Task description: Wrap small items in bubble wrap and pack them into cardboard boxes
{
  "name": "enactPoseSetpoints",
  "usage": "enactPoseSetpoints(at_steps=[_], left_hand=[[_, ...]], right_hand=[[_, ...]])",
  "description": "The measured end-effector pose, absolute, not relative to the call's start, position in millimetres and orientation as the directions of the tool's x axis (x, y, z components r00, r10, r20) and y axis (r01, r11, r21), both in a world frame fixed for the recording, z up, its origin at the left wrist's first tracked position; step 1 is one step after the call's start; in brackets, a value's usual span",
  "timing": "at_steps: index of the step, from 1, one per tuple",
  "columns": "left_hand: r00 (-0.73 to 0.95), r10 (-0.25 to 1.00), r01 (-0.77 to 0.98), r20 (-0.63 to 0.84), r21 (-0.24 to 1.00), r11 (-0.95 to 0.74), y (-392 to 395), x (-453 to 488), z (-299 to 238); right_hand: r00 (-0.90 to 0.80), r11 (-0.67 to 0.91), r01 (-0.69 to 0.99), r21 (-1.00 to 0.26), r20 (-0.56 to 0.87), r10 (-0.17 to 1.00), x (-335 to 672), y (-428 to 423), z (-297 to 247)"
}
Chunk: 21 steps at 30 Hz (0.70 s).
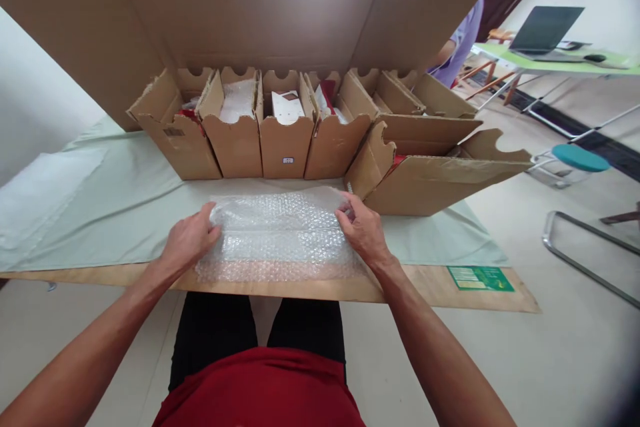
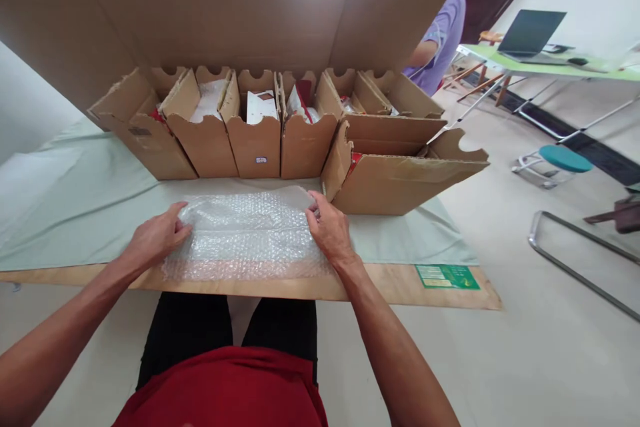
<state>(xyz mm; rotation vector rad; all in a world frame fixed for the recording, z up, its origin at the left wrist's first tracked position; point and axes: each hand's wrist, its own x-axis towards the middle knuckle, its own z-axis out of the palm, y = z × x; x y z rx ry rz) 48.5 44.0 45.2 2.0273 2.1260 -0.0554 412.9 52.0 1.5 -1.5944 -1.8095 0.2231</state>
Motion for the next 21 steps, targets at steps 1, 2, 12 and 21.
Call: enactPoseSetpoints(at_steps=[1,2,12,21], left_hand=[[-0.021,0.980,0.995,-0.197,0.092,0.039,47.2,52.7,44.5],[-0.019,0.981,0.996,-0.195,0.082,0.036,48.1,54.0,43.4],[0.181,0.920,0.979,0.348,0.027,-0.203,35.9,40.0,28.5],[0.608,0.789,0.789,0.090,0.040,-0.613,50.2,91.7,-14.7]], right_hand=[[-0.012,0.235,0.828,-0.509,0.402,0.915,412.7,53.2,-1.0],[-0.034,0.247,0.852,-0.462,0.421,0.907,413.2,53.3,-3.4],[-0.199,0.395,0.892,-0.220,0.595,0.779,392.6,20.6,19.2],[-0.421,0.424,0.875,-0.234,0.066,0.905,322.6,61.4,-3.0]])
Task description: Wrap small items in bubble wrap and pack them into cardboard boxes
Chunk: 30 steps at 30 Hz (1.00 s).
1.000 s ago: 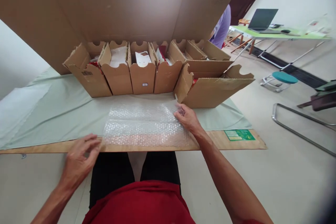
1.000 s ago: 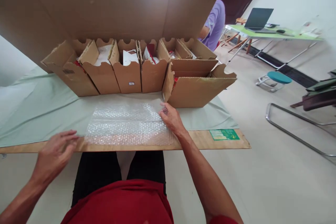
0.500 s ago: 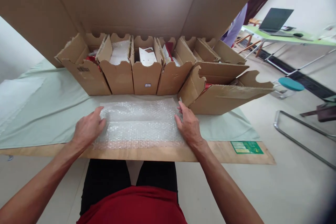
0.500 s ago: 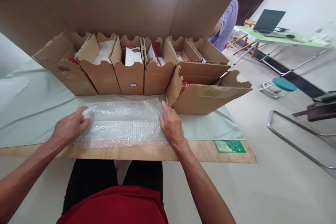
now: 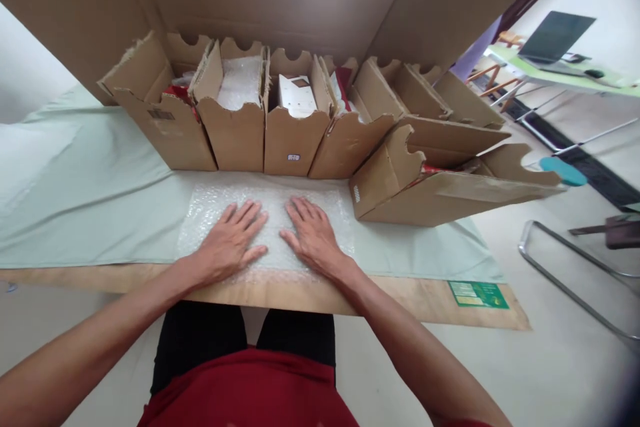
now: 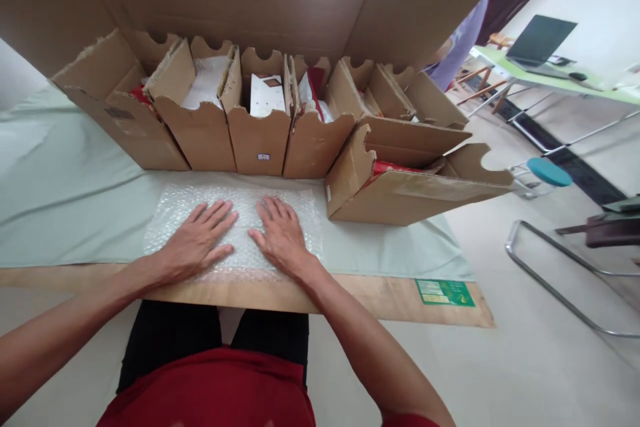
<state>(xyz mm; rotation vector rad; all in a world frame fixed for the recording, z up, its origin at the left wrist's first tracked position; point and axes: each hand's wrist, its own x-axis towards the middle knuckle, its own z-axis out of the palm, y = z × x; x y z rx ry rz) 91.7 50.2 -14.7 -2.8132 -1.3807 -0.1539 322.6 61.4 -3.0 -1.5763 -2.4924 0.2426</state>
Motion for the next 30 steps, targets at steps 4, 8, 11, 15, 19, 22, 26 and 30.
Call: enactPoseSetpoints(at_steps=[4,8,11,15,19,22,26,30], left_hand=[[0.451,0.887,0.890,0.101,0.027,-0.456,35.6,15.1,-20.3],[0.405,0.897,0.910,0.177,0.019,-0.414,10.7,-24.6,-15.1],[0.491,0.843,0.852,0.221,0.078,-0.517,-4.6,-16.6,-5.0],[0.690,0.697,0.680,0.195,0.154,-0.717,-8.3,11.4,6.0],[0.704,0.682,0.662,0.196,0.165,-0.731,-0.1,26.0,7.0],[0.681,0.710,0.688,0.177,0.178,-0.704,2.1,24.6,9.2],[0.655,0.747,0.713,0.115,0.232,-0.662,1.4,9.2,17.5],[0.449,0.893,0.799,0.015,0.442,-0.409,7.9,-7.2,30.0]], right_hand=[[-0.338,0.354,0.917,-0.183,0.116,0.934,356.9,52.5,-10.7],[-0.314,0.337,0.919,-0.204,0.138,0.939,401.2,21.1,-6.1],[-0.374,0.406,0.876,-0.259,0.166,0.912,434.6,-14.9,5.5],[-0.483,0.507,0.831,-0.229,0.153,0.862,458.8,-47.6,22.4],[-0.536,0.553,0.814,-0.177,0.137,0.833,455.1,-44.6,21.0],[-0.506,0.547,0.800,-0.247,0.212,0.836,447.7,-34.4,13.7],[-0.328,0.425,0.724,-0.544,0.270,0.905,443.9,-31.6,16.9],[-0.062,0.151,0.534,-0.832,0.139,0.988,447.9,-36.1,29.5]])
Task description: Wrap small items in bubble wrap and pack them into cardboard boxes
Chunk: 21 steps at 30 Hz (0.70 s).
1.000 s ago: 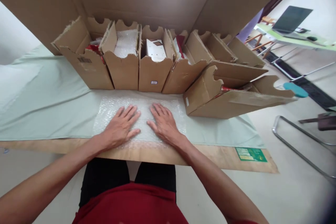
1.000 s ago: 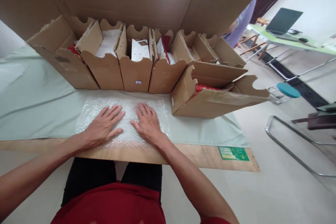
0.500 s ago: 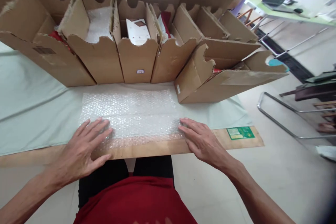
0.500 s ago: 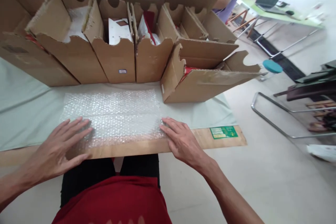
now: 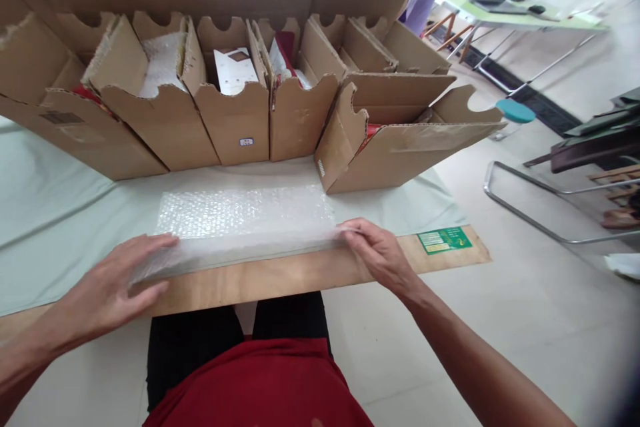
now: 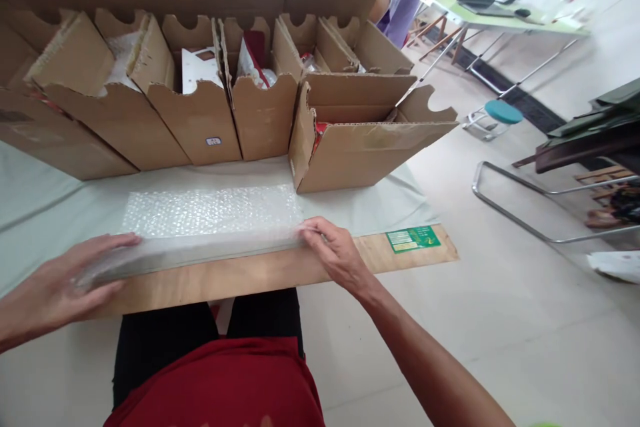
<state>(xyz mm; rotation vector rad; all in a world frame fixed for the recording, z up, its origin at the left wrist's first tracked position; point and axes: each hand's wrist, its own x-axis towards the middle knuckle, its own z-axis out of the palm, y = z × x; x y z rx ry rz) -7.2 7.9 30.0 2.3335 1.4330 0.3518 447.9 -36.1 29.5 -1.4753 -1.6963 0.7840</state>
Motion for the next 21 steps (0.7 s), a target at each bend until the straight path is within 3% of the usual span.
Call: enactPoseSetpoints(at_steps=[4,8,11,14,18,21], left_hand=[[0.109,0.982,0.823,-0.156,0.568,-0.001,19.6,-3.1,38.7],[-0.025,0.968,0.770,-0.248,0.613,0.177,25.8,12.4,38.8],[-0.055,0.974,0.736,-0.218,0.651,0.188,26.4,21.2,36.4],[-0.107,0.979,0.809,-0.173,0.557,0.187,26.4,26.7,34.5],[-0.065,0.987,0.906,-0.144,0.405,0.119,28.6,29.2,32.6],[-0.028,0.991,0.928,-0.130,0.364,0.074,31.1,25.0,30.0]], right_hand=[[0.136,-0.012,0.322,-0.947,0.033,0.990,453.1,-38.4,29.0],[0.128,-0.071,0.283,-0.957,-0.036,0.991,455.0,-37.3,16.6],[0.160,-0.051,0.325,-0.944,0.001,0.987,451.9,-30.9,8.0],[0.220,-0.050,0.454,-0.889,0.058,0.974,444.8,-22.2,4.0],[0.212,-0.076,0.730,-0.680,0.119,0.970,438.7,-16.1,3.2],[0.169,-0.062,0.826,-0.560,0.141,0.976,444.5,-14.4,2.6]])
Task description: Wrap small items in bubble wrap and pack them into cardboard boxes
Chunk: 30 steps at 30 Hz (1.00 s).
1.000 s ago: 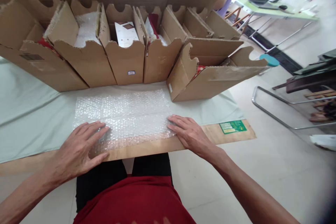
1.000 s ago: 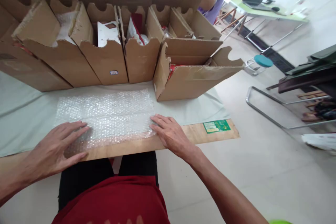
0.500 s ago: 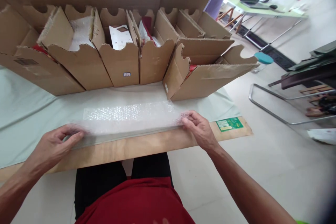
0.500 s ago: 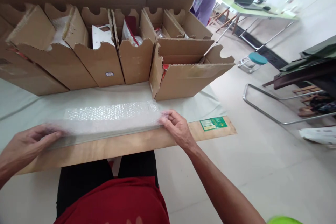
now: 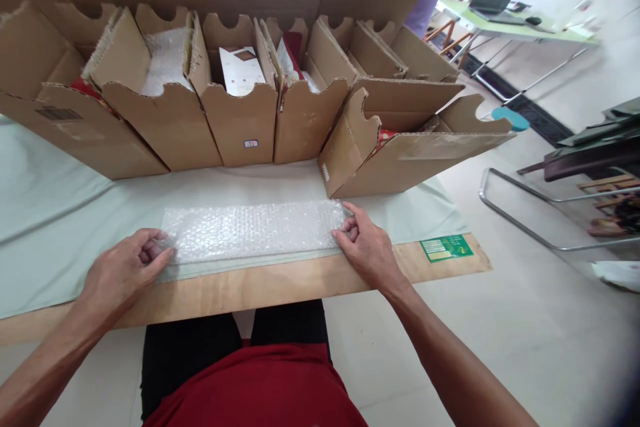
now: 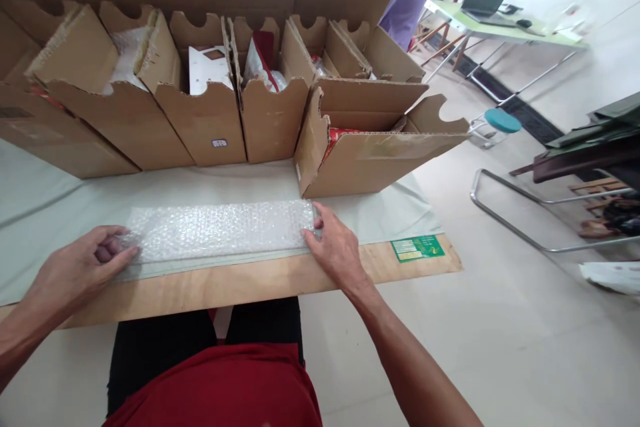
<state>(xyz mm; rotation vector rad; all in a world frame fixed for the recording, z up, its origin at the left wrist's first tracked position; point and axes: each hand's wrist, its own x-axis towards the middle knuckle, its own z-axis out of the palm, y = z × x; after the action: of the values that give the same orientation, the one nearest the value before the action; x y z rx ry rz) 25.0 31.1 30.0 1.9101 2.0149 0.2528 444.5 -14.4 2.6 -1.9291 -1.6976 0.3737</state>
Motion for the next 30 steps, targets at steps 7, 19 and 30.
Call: enactPoseSetpoints(at_steps=[7,19,30], left_hand=[[-0.042,0.987,0.967,-0.155,0.244,0.080,34.0,16.9,29.9],[0.174,0.981,0.973,-0.085,0.169,-0.158,53.8,23.4,37.8],[0.669,0.709,0.740,0.224,-0.115,-0.662,152.2,122.9,55.1]], right_hand=[[0.206,-0.131,0.847,-0.516,0.091,0.974,453.9,9.2,5.7],[0.006,0.000,0.637,-0.771,0.005,1.000,437.1,-34.0,34.3],[0.008,-0.162,0.268,-0.949,-0.166,0.986,332.6,-170.3,-22.8]])
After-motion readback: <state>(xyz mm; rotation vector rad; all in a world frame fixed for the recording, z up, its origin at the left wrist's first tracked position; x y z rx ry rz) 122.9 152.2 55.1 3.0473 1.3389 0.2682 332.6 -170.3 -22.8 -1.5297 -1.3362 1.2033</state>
